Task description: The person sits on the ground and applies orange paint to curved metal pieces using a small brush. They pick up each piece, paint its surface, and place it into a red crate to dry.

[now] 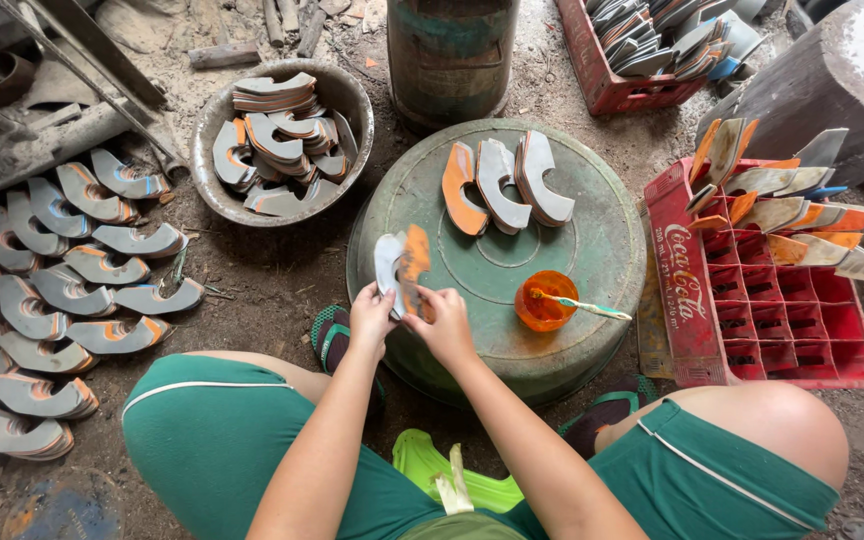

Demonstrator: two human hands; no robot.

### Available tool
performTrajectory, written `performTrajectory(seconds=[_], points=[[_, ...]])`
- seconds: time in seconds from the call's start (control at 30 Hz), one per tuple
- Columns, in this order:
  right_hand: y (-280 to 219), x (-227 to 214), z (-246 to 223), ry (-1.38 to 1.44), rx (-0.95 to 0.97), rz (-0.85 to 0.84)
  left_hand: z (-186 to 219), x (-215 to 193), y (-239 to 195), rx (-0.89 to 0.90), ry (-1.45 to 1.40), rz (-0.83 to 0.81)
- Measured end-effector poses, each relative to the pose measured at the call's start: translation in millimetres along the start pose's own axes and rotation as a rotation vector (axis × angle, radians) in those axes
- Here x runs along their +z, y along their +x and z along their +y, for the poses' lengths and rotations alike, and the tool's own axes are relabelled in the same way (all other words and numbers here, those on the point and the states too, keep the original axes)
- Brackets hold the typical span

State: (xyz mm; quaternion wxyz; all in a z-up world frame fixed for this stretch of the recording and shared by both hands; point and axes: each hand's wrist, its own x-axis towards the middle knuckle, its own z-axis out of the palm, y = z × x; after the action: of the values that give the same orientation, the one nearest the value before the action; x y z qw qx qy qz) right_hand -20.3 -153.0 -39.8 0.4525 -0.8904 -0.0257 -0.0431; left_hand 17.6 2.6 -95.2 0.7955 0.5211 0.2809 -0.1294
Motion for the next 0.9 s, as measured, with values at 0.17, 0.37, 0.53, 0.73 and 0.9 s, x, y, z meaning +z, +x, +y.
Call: performTrajectory(seconds=[0.17,0.37,0.53,0.73,0.9], points=[[36,7,-17,0.008,-0.026,-0.134,18,4,10,0.129,0.002,-0.028],[72,-15,0,-0.096,-0.137,0.021,13,21,63,0.25,-0.072,-0.05],[100,-36,23,-0.388,-0.048,0.049,3,28,96,0.244,0.018,0.075],[142,-37,43,-0.487,-0.161,0.161,-2,45,96,0.23,-0.04,0.094],[161,-23,55,-0.334,-0.052,0.162,12,57,75,0.147,-0.152,0.047]])
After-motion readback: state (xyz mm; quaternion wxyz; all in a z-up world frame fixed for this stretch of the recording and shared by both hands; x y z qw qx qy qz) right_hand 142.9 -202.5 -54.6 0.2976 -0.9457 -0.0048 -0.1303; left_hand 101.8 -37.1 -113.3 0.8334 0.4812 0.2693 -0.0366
